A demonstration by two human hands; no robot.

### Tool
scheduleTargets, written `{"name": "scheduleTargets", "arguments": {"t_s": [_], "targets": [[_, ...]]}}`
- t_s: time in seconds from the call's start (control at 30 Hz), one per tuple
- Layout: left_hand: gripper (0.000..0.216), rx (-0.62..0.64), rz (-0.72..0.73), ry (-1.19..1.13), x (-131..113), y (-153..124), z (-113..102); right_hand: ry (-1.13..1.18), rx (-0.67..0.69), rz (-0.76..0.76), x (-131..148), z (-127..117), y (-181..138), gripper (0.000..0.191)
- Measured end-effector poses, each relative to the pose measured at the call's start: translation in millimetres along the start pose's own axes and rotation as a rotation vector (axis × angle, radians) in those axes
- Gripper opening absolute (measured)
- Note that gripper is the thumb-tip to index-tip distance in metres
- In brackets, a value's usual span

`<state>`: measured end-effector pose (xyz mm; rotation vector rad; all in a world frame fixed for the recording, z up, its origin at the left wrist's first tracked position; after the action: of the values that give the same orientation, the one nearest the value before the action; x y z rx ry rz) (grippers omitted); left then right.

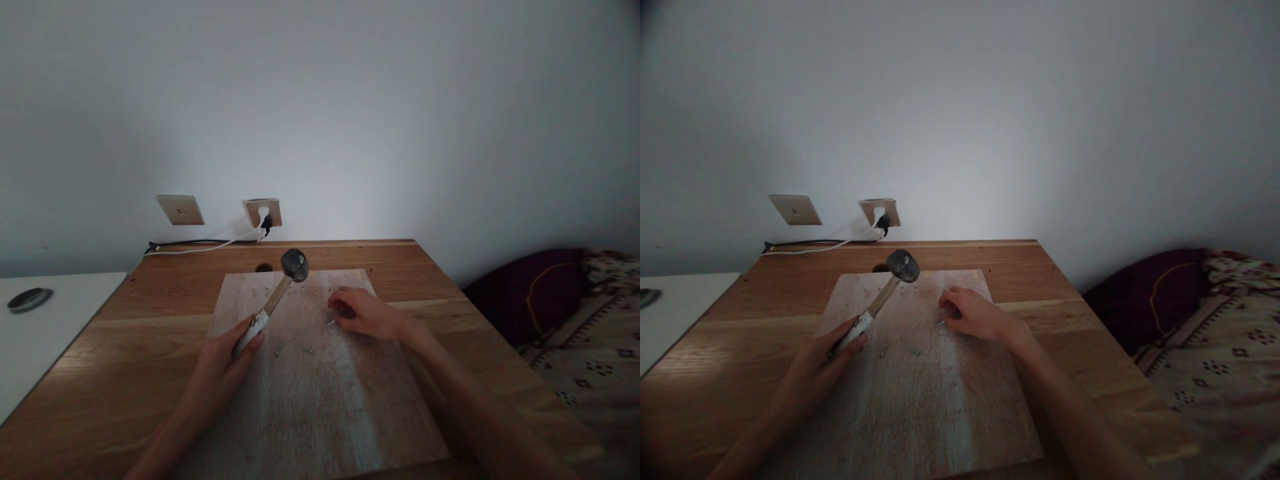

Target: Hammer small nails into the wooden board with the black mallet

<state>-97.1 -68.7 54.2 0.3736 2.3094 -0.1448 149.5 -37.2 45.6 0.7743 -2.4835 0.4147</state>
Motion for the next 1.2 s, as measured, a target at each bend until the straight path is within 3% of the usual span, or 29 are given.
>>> {"name": "scheduleTargets", "arguments": {"t_s": [0.07, 0.2, 0.43, 0.7, 0.87, 1.2], "targets": [[0.045, 0.019, 0.009, -0.008, -1, 0, 2, -0.006, 0.017, -0.01, 2, 1, 6, 0.023], [0.046, 0.042, 0.015, -0.017, -3, -1, 2, -0.013, 0.028, -0.023, 6, -2, 14, 0.009], [0.047, 0.054, -0.004, -0.023, 0, 0, 4, -0.11, -0.194, 0.094, -11, -32, 34, 0.015], [0.051, 0.063, -0.017, -0.025, 0, -1, 4, -0.169, -0.131, 0.027, 8, -22, 57, 0.017], [0.05, 0.049, -0.019, -0.022, 2, -2, 4, -0.078, -0.19, 0.028, 8, -20, 62, 0.019], [0.057, 0.059, -0.046, 0.025, 4, -2, 7, 0.256, -0.439, 0.084, -31, -13, 46, 0.047]]}}
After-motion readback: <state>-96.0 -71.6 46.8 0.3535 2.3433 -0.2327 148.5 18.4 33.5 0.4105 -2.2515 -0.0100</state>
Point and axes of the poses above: each hand's wrist, its own y-axis towards the middle knuckle, its own z-axis out of the palm, x = y × z, the point moved 10 cm from there along y, towards the middle knuckle, and after that the axes turned 7 degrees about x, right-handed, at the moved point
